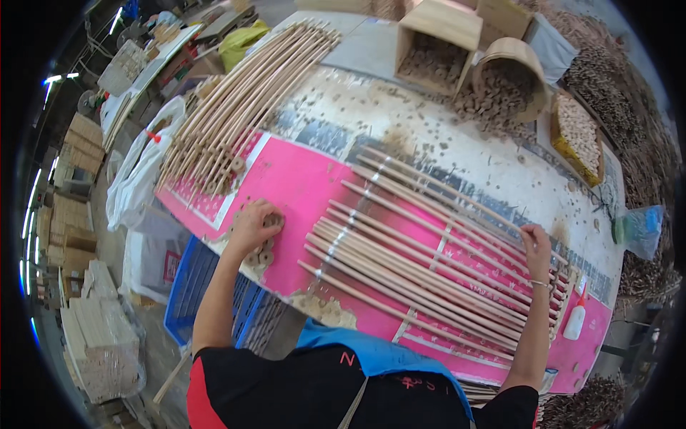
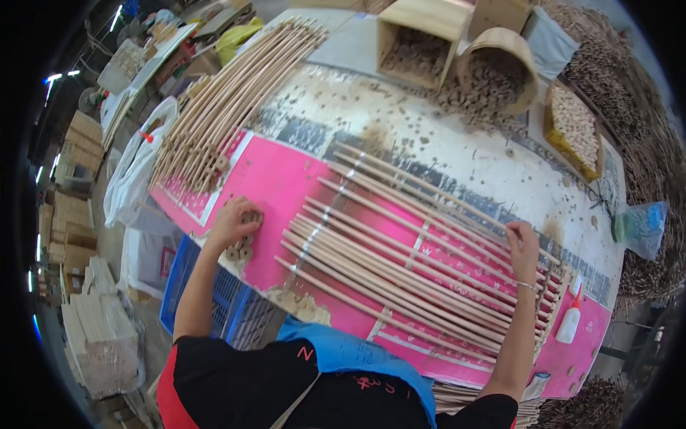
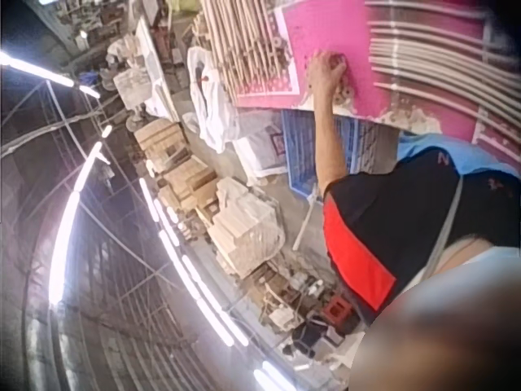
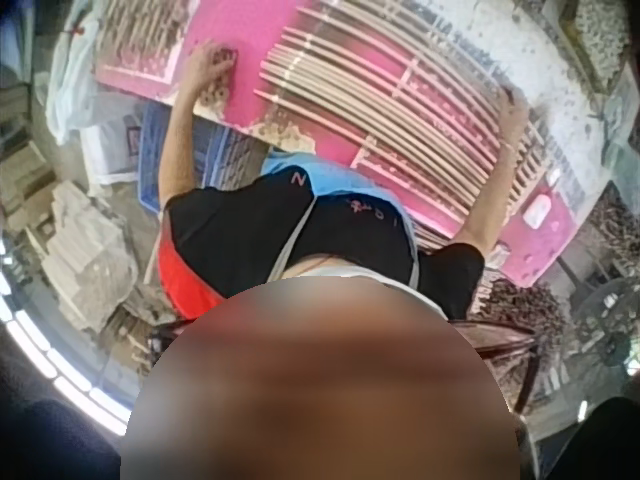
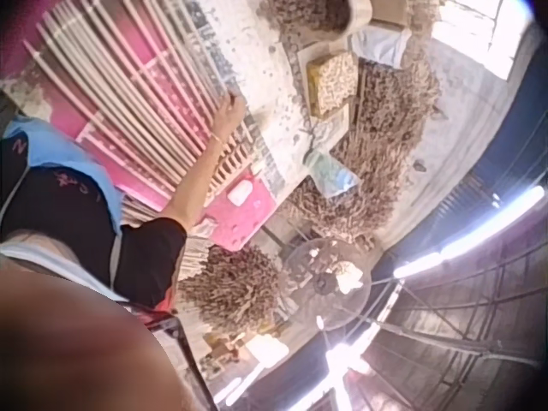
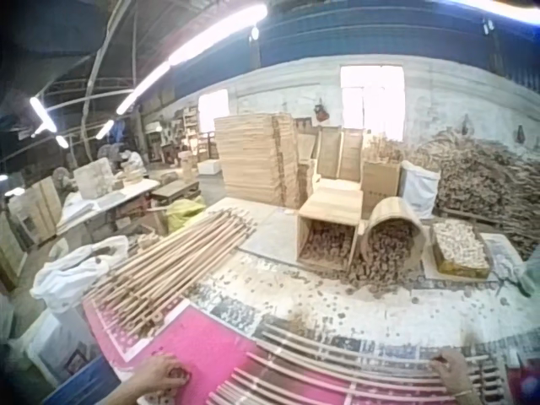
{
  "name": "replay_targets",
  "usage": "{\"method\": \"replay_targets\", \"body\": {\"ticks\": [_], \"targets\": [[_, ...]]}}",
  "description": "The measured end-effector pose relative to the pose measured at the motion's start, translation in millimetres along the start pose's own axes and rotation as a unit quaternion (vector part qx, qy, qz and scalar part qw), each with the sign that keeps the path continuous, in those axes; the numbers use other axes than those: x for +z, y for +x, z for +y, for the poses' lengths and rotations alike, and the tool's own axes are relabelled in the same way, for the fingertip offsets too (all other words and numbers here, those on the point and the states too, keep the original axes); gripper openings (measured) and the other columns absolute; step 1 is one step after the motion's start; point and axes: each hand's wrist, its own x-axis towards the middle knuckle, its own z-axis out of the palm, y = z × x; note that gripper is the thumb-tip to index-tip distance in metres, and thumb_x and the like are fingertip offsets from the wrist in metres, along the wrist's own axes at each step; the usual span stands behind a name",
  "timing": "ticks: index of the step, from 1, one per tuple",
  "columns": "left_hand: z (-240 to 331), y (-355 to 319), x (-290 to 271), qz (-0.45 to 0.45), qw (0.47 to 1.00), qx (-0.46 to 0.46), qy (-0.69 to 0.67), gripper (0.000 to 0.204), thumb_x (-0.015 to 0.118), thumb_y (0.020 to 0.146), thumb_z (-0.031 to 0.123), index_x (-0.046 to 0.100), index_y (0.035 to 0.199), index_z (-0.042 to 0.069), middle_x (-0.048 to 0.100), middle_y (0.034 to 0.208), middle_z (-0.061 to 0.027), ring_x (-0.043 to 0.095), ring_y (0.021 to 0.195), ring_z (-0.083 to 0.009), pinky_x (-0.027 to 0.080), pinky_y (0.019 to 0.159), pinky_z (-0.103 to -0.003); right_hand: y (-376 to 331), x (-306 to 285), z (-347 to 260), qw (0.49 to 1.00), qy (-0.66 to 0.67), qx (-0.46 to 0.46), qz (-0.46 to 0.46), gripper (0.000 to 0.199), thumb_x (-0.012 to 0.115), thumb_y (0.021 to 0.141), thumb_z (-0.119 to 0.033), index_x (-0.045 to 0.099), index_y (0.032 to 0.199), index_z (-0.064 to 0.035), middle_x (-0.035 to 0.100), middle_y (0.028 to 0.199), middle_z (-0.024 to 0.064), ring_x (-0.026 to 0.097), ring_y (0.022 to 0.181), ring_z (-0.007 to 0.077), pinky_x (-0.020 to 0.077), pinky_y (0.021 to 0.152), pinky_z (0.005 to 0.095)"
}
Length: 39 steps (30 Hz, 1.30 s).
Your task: Assembling wooden products by inserting wooden rods through pre-drilled spacer blocks and applying glue.
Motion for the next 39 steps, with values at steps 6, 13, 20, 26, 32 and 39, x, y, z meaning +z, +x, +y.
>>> {"method": "replay_targets", "body": {"ticks": [6,13,20,26,32,39], "targets": [[15.6,54.7,14.9,0.079,0.984,0.052,-0.153,0.027,0.082,0.085,0.02,0.078,0.11,0.01,0.069,0.1,-0.0072,0.068,0.091,-0.0257,0.055,0.082,-0.04,-1.3,3.0,-15.1,1.0,0.0,-0.006,0.024,0.008,0.068,0.103,-0.003,0.069,0.109,0.0016,0.066,0.093,0.0079,0.064,0.086,0.0168,0.0522,0.08,0.0315],[40.1,118.6,51.5,0.184,0.974,0.1,-0.086,0.03,0.076,0.099,0.024,0.073,0.125,0.008,0.073,0.108,-0.0068,0.07,0.101,-0.0179,0.054,0.094,-0.035,-4.0,-4.2,-39.9,1.0,0.003,0.009,0.019,0.009,0.068,0.102,-0.003,0.069,0.11,0.002,0.066,0.093,0.0083,0.063,0.086,0.0163,0.0521,0.081,0.0302],[66.0,153.0,54.0,0.057,0.773,-0.052,-0.63,0.032,0.067,0.111,0.028,0.072,0.132,0.005,0.075,0.124,-0.0062,0.073,0.112,-0.0173,0.058,0.1,-0.033,-4.0,6.2,-57.3,1.0,0.013,-0.012,0.02,0.007,0.069,0.102,-0.002,0.07,0.108,0.0027,0.066,0.093,0.008,0.062,0.086,0.0161,0.0512,0.081,0.0306],[61.4,154.9,57.8,0.023,0.754,-0.073,-0.653,0.034,0.063,0.114,0.028,0.07,0.136,0.002,0.075,0.122,-0.0097,0.074,0.108,-0.0186,0.061,0.101,-0.034,-7.7,11.8,-53.2,0.999,0.021,-0.02,0.021,0.007,0.069,0.102,-0.003,0.07,0.107,0.0026,0.064,0.091,0.008,0.061,0.085,0.0175,0.0499,0.08,0.0315],[60.5,157.6,60.9,0.004,0.735,-0.082,-0.673,0.033,0.065,0.113,0.028,0.071,0.134,0.002,0.076,0.114,-0.0064,0.073,0.107,-0.016,0.061,0.099,-0.032,-6.5,13.0,-51.3,0.999,0.012,-0.027,0.017,0.008,0.069,0.101,-0.003,0.07,0.107,0.0027,0.064,0.092,0.0086,0.061,0.085,0.02,0.0499,0.08,0.0325],[79.9,157.5,70.8,-0.032,0.751,-0.083,-0.654,0.027,0.07,0.11,0.029,0.074,0.123,0.005,0.076,0.111,-0.0033,0.072,0.102,-0.0123,0.06,0.089,-0.027,4.0,15.9,-72.9,0.999,0.028,-0.043,0.012,0.008,0.071,0.099,-0.003,0.07,0.106,0.0019,0.067,0.096,0.0093,0.066,0.089,0.0198,0.0545,0.084,0.0318]]}}
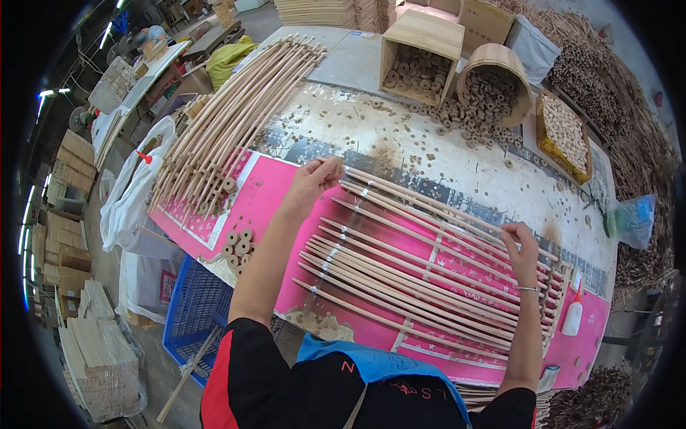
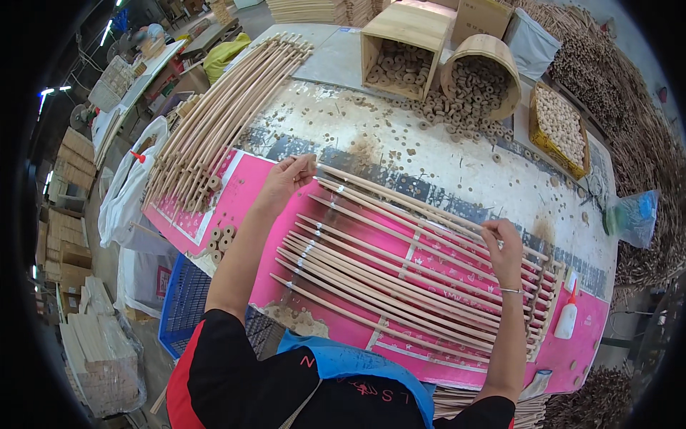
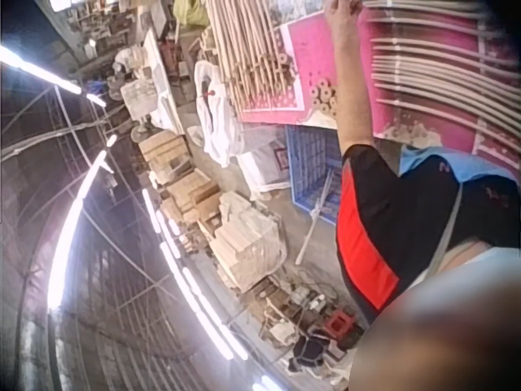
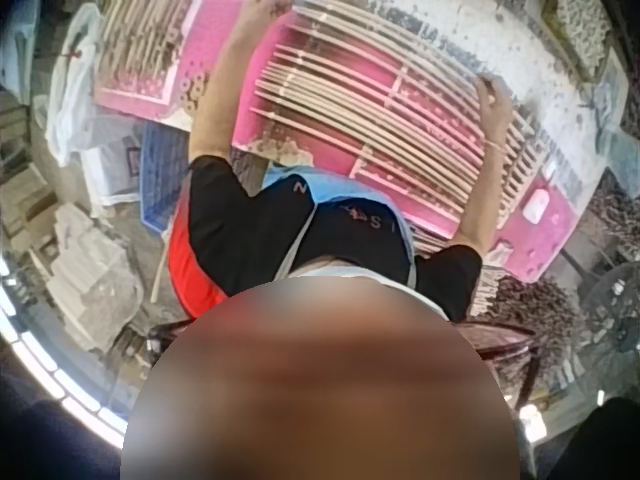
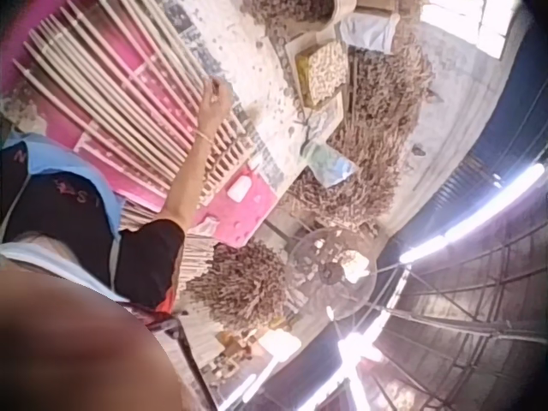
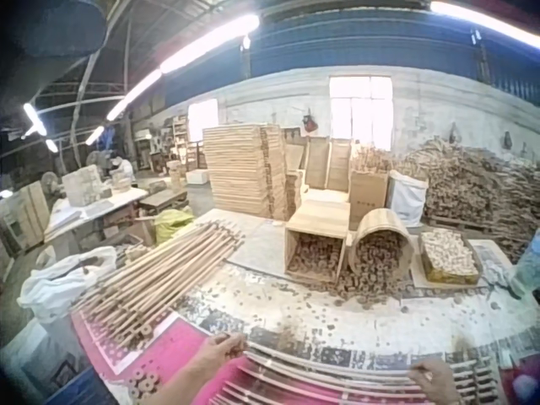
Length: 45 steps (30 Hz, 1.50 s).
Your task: Assembling wooden products by inserting wooden rods through pre-drilled spacer blocks and applying glue.
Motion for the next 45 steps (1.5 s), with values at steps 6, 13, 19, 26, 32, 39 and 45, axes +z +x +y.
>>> {"method": "replay_targets", "body": {"ticks": [6,13,19,26,32,39,45], "targets": [[0.7,0.4,16.9,0.037,0.999,-0.039,-0.004,0.028,0.072,0.109,0.032,0.073,0.123,0.007,0.076,0.111,-0.0028,0.072,0.103,-0.0092,0.058,0.082,-0.023,16.2,-1.6,-8.8,0.999,-0.043,-0.007,0.005,0.011,0.076,0.097,-0.007,0.071,0.102,0.0007,0.069,0.092,0.0092,0.068,0.087,0.0199,0.0564,0.082,0.0315],[-5.7,11.7,20.5,-0.004,0.998,0.002,0.06,0.027,0.072,0.108,0.036,0.076,0.119,0.011,0.075,0.107,0.0007,0.069,0.098,-0.0103,0.051,0.085,-0.028,25.9,0.3,1.2,0.997,-0.053,0.055,-0.009,0.015,0.08,0.095,-0.015,0.075,0.101,-0.0018,0.069,0.085,0.0108,0.066,0.075,0.0254,0.0521,0.068,0.0375],[-6.1,33.4,35.5,0.033,0.999,-0.02,0.037,0.022,0.076,0.106,0.031,0.074,0.113,0.01,0.071,0.099,0.0025,0.067,0.094,-0.008,0.051,0.082,-0.025,31.3,3.6,22.3,0.996,-0.09,-0.009,0.007,0.018,0.076,0.097,-0.024,0.078,0.097,-0.0058,0.074,0.088,0.0128,0.07,0.084,0.0323,0.0545,0.077,0.0429],[-8.8,39.4,51.0,0.009,0.997,-0.033,0.065,0.027,0.074,0.107,0.033,0.073,0.122,0.01,0.073,0.107,0.0024,0.068,0.099,-0.008,0.052,0.084,-0.024,26.1,-1.2,42.9,0.99,0.017,0.133,-0.046,0.019,0.083,0.093,-0.023,0.077,0.107,-0.0101,0.072,0.081,0.0064,0.065,0.071,0.0185,0.0509,0.069,0.0361],[6.6,45.9,17.0,0.09,0.94,0.028,0.327,0.027,0.073,0.108,0.03,0.074,0.118,0.005,0.07,0.091,-0.0002,0.065,0.076,-0.0124,0.052,0.07,-0.03,19.2,3.7,72.8,0.984,0.071,0.153,-0.053,0.016,0.082,0.093,-0.02,0.077,0.104,-0.0087,0.066,0.075,0.0055,0.059,0.068,0.016,0.0476,0.065,0.034],[25.8,46.3,31.9,-0.021,0.708,0.398,0.583,0.049,0.084,0.092,0.022,0.072,0.139,0.012,0.071,0.129,-0.0112,0.068,0.116,-0.032,0.052,0.1,-0.044,19.3,9.4,84.5,0.994,0.043,0.091,-0.042,0.018,0.081,0.096,-0.019,0.076,0.103,-0.0036,0.069,0.079,0.0028,0.061,0.073,0.011,0.05,0.068,0.031],[21.5,56.7,57.7,-0.139,0.669,0.317,0.658,0.052,0.08,0.092,0.039,0.072,0.142,0.028,0.066,0.144,-0.0044,0.051,0.148,-0.0313,0.032,0.123,-0.054,17.2,7.5,85.9,0.987,0.098,0.116,-0.046,0.016,0.081,0.096,-0.013,0.075,0.106,-0.0007,0.071,0.091,0.0044,0.065,0.085,0.0108,0.0529,0.075,0.0289]]}}
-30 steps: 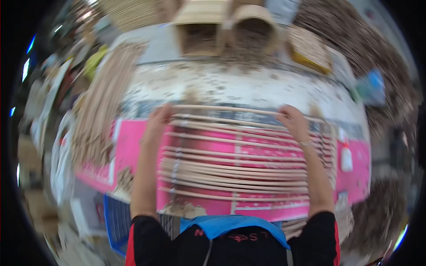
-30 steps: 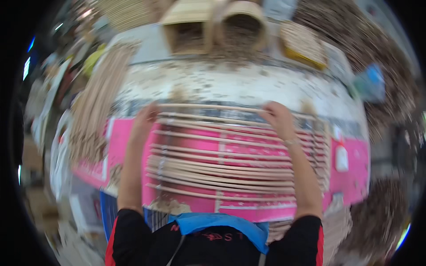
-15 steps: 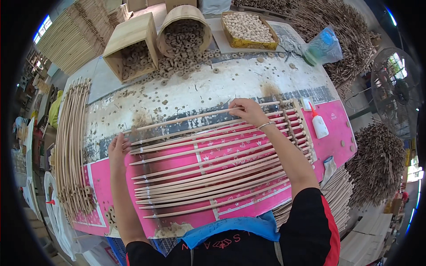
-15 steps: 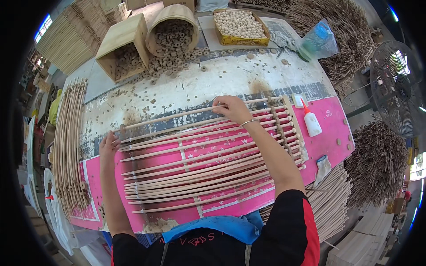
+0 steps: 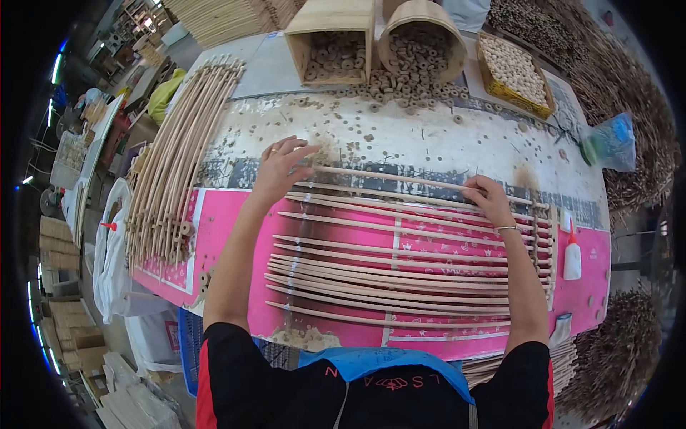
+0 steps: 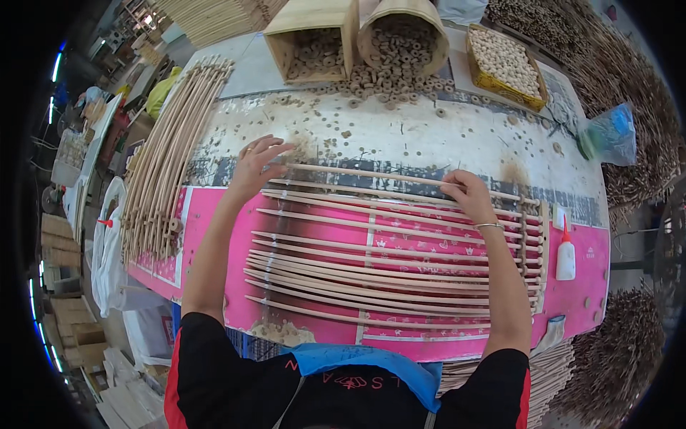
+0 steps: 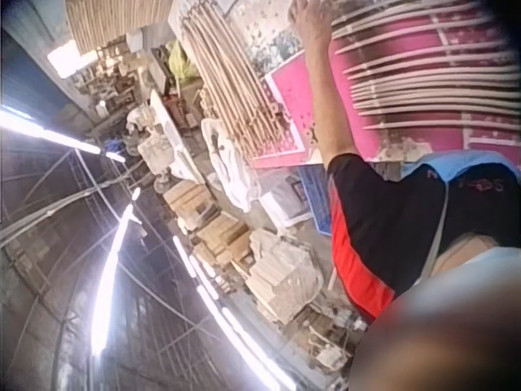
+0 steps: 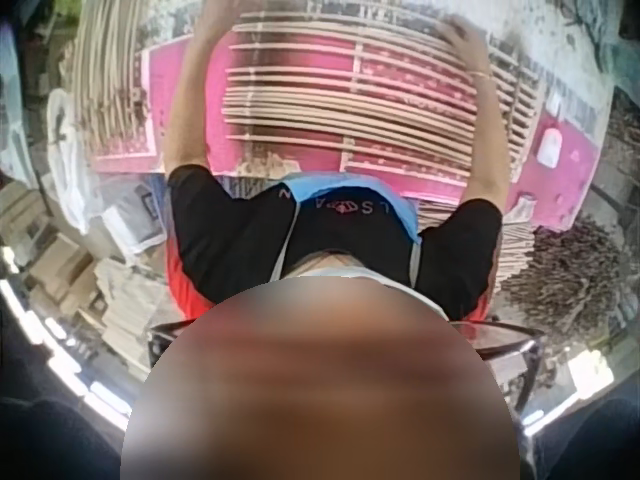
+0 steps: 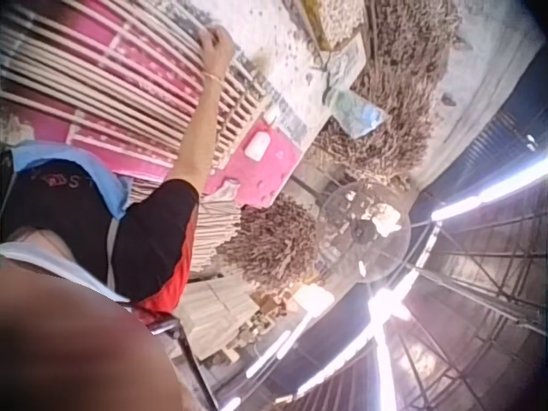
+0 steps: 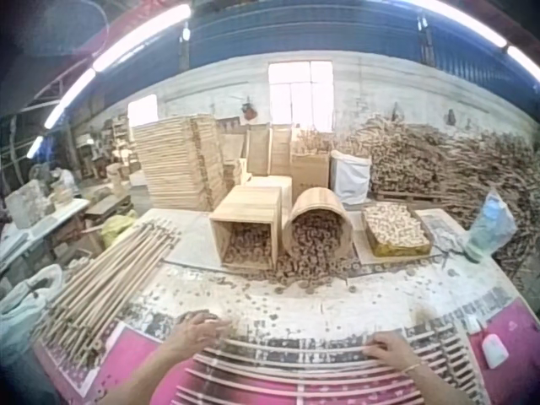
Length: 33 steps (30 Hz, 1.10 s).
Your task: Assembling wooden products by inserting wooden rods through pre-drilled spacer blocks and applying glue.
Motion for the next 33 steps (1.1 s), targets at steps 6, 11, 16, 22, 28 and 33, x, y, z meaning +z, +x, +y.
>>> {"method": "replay_targets", "body": {"ticks": [6,11,16,22,28,33], "targets": [[-6.2,6.0,15.2,-0.04,0.999,-0.016,-0.032,0.041,0.081,0.092,0.032,0.077,0.132,0.023,0.067,0.144,-0.0032,0.058,0.14,-0.0288,0.035,0.122,-0.052,-3.2,-1.3,-4.9,0.994,-0.098,-0.047,0.013,0.015,0.079,0.096,-0.014,0.076,0.103,-0.0011,0.067,0.089,0.0058,0.062,0.086,0.0184,0.0498,0.078,0.0328],[-2.8,5.9,17.6,-0.041,0.994,-0.06,-0.082,0.039,0.082,0.092,0.03,0.078,0.13,0.021,0.068,0.143,-0.0032,0.06,0.138,-0.0291,0.036,0.122,-0.052,-2.0,-2.6,-12.5,0.988,-0.142,-0.056,0.011,0.014,0.077,0.096,-0.016,0.077,0.101,-0.0027,0.064,0.086,0.0072,0.058,0.085,0.0238,0.046,0.079,0.0361],[-6.6,7.4,12.9,-0.066,0.995,-0.031,-0.065,0.041,0.083,0.089,0.027,0.078,0.129,0.018,0.069,0.14,-0.0042,0.061,0.135,-0.0287,0.038,0.121,-0.051,-2.3,-1.3,-11.8,0.989,-0.136,-0.056,0.018,0.014,0.077,0.097,-0.016,0.077,0.101,-0.0026,0.061,0.085,0.0071,0.057,0.084,0.0227,0.0455,0.078,0.0356],[-9.0,9.2,26.5,-0.026,0.992,-0.03,-0.117,0.038,0.087,0.083,0.029,0.078,0.119,0.019,0.07,0.13,-0.0018,0.062,0.131,-0.0282,0.039,0.116,-0.051,2.5,-0.7,-9.7,0.978,-0.179,-0.102,0.033,0.014,0.078,0.096,-0.015,0.078,0.103,-0.0028,0.06,0.085,0.0076,0.058,0.083,0.0244,0.0461,0.077,0.037],[-9.3,8.5,33.1,-0.003,0.998,-0.002,-0.067,0.041,0.087,0.084,0.025,0.077,0.122,0.015,0.07,0.13,-0.0043,0.066,0.126,-0.0289,0.047,0.11,-0.046,2.4,0.8,-13.4,0.983,-0.159,-0.091,0.027,0.014,0.079,0.094,-0.014,0.075,0.102,-0.0029,0.064,0.088,0.0095,0.061,0.083,0.0274,0.0485,0.077,0.0392],[-1.1,9.5,36.7,-0.005,0.998,-0.012,-0.062,0.041,0.087,0.084,0.024,0.077,0.124,0.017,0.07,0.132,-0.0041,0.067,0.124,-0.0288,0.047,0.109,-0.045,5.3,3.2,-20.8,0.968,-0.21,-0.126,0.05,0.015,0.081,0.09,-0.012,0.073,0.1,-0.0047,0.067,0.092,0.0095,0.064,0.084,0.0271,0.0492,0.078,0.0392]]}}
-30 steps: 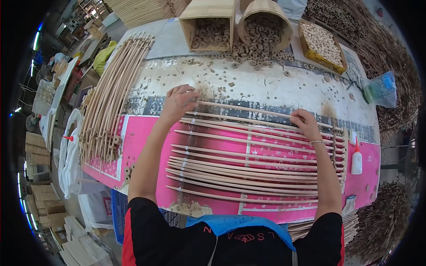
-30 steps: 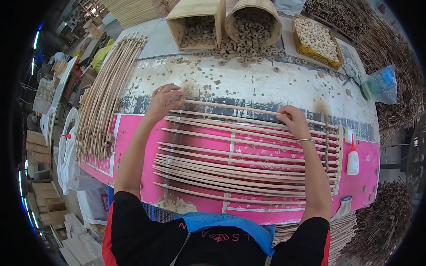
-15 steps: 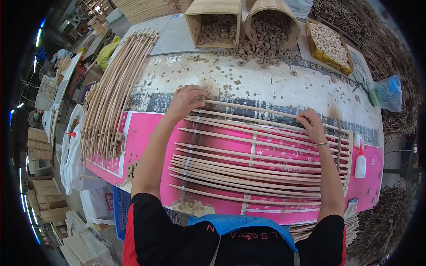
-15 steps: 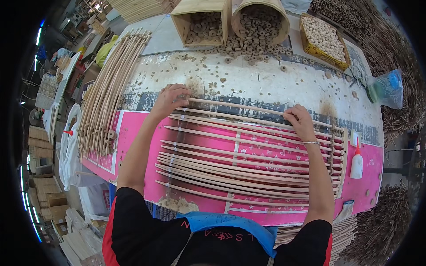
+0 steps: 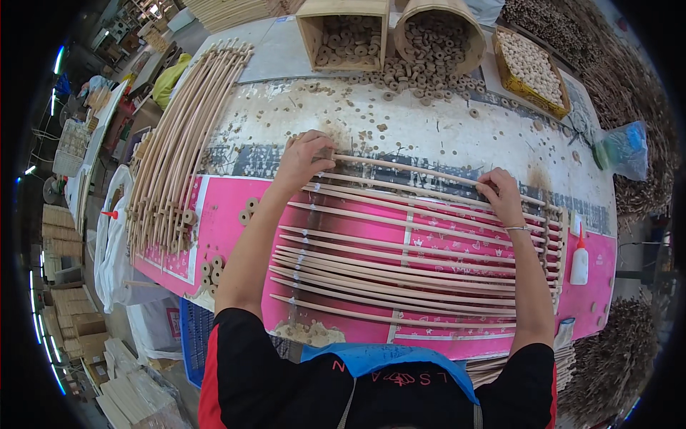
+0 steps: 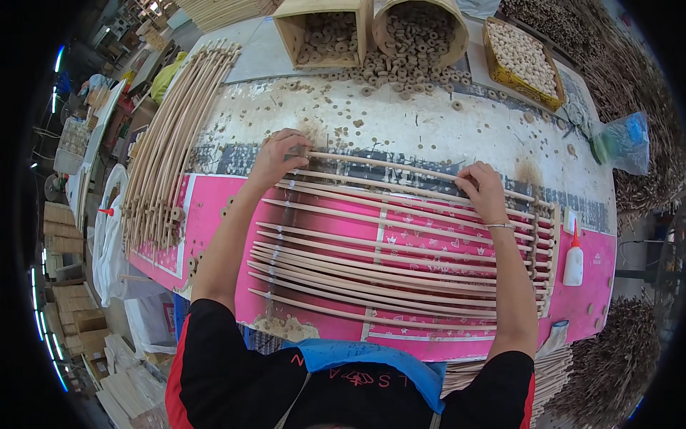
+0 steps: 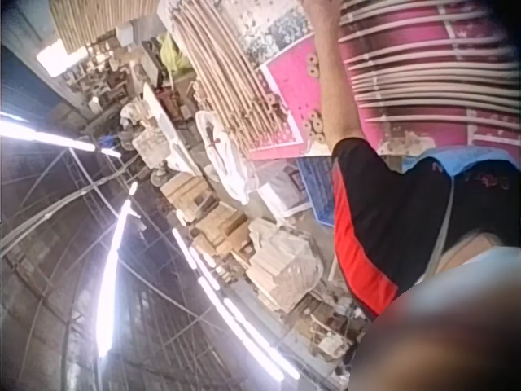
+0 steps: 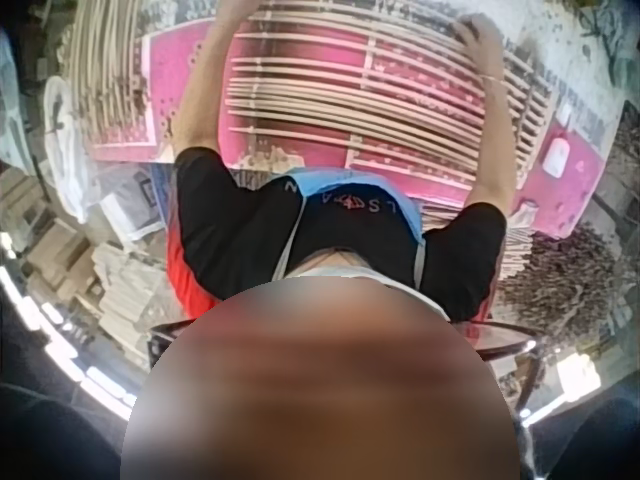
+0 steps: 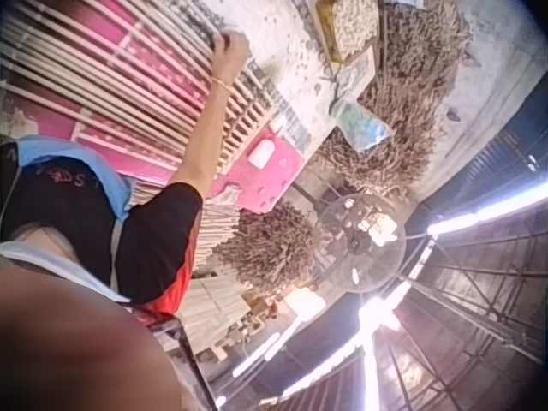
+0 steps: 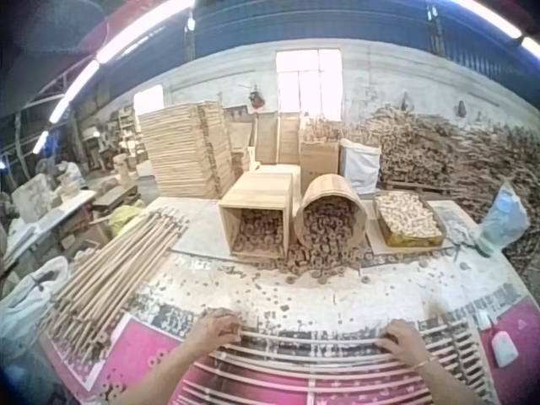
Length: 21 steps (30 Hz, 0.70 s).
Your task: Assembling wooden products by inserting wooden rods through pre-drilled spacer blocks and applying glue.
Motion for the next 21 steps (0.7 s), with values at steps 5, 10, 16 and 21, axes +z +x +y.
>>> {"method": "replay_targets", "body": {"ticks": [5,10,16,21], "targets": [[-13.1,-20.5,-11.5,0.089,0.991,-0.03,-0.097,0.044,0.085,0.089,0.022,0.076,0.132,0.013,0.072,0.131,-0.0066,0.068,0.121,-0.0272,0.051,0.103,-0.041,-8.8,-0.2,-25.8,0.993,-0.053,-0.048,0.09,0.015,0.082,0.089,-0.013,0.075,0.099,-0.006,0.067,0.092,0.0074,0.064,0.089,0.028,0.0478,0.083,0.0399],[-53.0,-95.2,-82.2,0.063,0.973,-0.202,-0.098,0.039,0.081,0.097,0.021,0.075,0.132,0.005,0.076,0.119,-0.0085,0.07,0.109,-0.0216,0.054,0.095,-0.036,-15.3,4.8,-44.4,0.996,-0.03,-0.077,-0.031,0.013,0.082,0.087,-0.01,0.075,0.095,-0.0024,0.065,0.085,0.0087,0.063,0.083,0.0277,0.0479,0.078,0.04],[-31.5,-162.0,-84.2,0.031,0.972,-0.217,0.089,0.038,0.084,0.089,0.019,0.076,0.124,0.005,0.076,0.109,-0.009,0.073,0.103,-0.028,0.055,0.093,-0.043,-15.1,15.3,-39.5,0.997,0.048,-0.01,-0.056,0.012,0.079,0.092,-0.007,0.074,0.098,0.0011,0.064,0.088,0.01,0.062,0.079,0.0249,0.05,0.073,0.0365],[-22.0,-157.9,-68.6,0.06,0.961,-0.247,0.113,0.039,0.084,0.09,0.02,0.075,0.125,0.006,0.076,0.11,-0.0081,0.072,0.101,-0.0277,0.055,0.092,-0.041,-21.7,14.6,-37.9,0.991,0.125,0.038,-0.042,0.008,0.075,0.097,-0.004,0.072,0.102,0.0019,0.063,0.091,0.0079,0.064,0.08,0.0184,0.0508,0.072,0.0302]]}}
